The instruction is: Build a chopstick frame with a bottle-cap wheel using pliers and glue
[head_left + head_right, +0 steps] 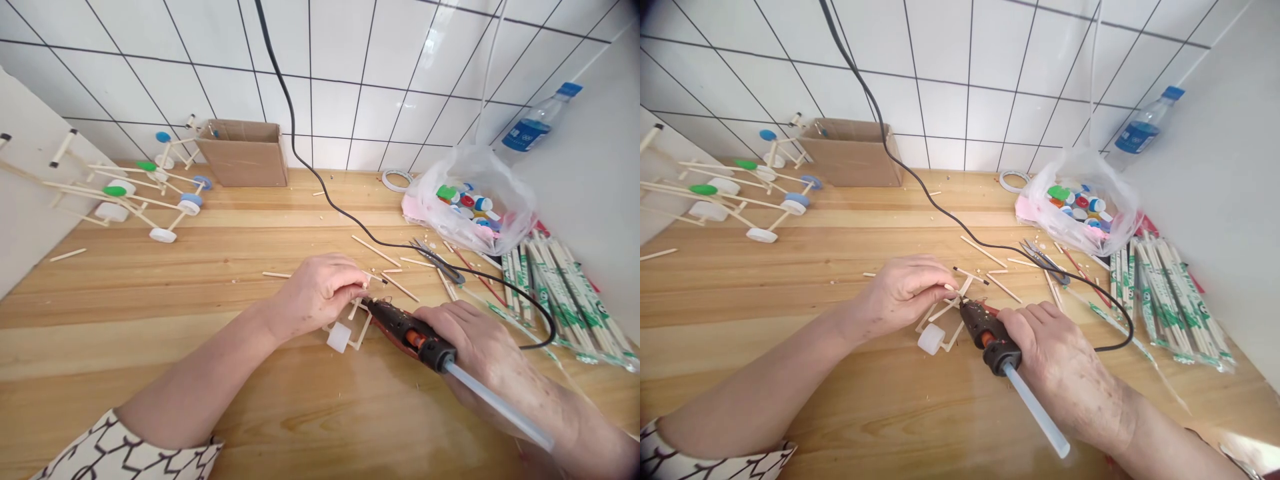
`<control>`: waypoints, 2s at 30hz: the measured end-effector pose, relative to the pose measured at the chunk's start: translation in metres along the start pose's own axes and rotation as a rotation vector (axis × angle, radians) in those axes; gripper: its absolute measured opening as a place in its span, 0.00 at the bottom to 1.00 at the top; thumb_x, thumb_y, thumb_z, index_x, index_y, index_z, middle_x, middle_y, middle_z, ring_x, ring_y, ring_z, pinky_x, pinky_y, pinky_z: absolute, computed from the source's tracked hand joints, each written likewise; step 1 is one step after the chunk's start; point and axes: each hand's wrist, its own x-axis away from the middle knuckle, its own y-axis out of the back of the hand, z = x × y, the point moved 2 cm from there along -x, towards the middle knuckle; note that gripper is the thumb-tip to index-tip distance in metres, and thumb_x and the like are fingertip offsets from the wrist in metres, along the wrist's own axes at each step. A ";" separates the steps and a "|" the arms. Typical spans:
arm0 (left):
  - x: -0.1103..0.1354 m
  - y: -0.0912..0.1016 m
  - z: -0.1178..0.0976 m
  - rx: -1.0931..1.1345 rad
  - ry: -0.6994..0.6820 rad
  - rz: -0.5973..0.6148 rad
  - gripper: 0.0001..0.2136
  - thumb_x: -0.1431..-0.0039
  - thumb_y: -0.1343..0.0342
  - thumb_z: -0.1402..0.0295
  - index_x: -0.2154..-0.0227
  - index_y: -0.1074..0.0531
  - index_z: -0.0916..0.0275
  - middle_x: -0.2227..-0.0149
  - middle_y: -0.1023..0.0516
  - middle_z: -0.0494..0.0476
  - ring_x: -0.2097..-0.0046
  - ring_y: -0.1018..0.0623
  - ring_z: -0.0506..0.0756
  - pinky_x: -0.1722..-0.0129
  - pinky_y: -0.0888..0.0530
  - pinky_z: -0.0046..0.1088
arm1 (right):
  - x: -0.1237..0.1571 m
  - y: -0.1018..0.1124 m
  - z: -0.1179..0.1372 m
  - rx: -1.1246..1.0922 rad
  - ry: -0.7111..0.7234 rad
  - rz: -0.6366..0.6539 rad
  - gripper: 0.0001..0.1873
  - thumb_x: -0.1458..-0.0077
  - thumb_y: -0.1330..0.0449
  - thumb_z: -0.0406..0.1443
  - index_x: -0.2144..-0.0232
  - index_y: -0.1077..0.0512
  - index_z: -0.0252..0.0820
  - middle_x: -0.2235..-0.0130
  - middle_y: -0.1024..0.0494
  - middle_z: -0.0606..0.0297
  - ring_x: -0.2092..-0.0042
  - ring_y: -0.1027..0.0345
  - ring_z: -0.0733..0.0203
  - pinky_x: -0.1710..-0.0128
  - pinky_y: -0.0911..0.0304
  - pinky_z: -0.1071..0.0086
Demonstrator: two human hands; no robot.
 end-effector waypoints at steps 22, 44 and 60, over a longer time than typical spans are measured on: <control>0.001 0.000 -0.002 0.042 0.007 0.003 0.07 0.42 0.47 0.77 0.74 0.28 0.64 0.74 0.23 0.54 0.71 0.26 0.50 0.70 0.29 0.24 | -0.020 -0.005 -0.087 -0.983 -0.559 0.276 0.22 0.46 0.44 0.51 0.70 0.26 0.36 0.76 0.33 0.66 0.74 0.41 0.66 0.77 0.50 0.72; 0.000 0.000 -0.002 0.042 -0.014 0.026 0.07 0.40 0.49 0.76 0.72 0.27 0.64 0.73 0.23 0.55 0.70 0.25 0.51 0.70 0.29 0.25 | -0.085 -0.030 -0.119 -1.520 -0.712 -0.025 0.17 0.59 0.30 0.39 0.72 0.33 0.38 0.76 0.33 0.70 0.77 0.43 0.71 0.77 0.43 0.74; 0.000 0.000 -0.004 0.046 0.045 0.049 0.08 0.40 0.48 0.74 0.73 0.27 0.63 0.75 0.24 0.54 0.71 0.26 0.51 0.70 0.30 0.26 | -0.149 -0.069 -0.075 -0.787 -0.652 0.146 0.13 0.51 0.40 0.43 0.73 0.28 0.38 0.81 0.33 0.71 0.79 0.44 0.69 0.76 0.49 0.72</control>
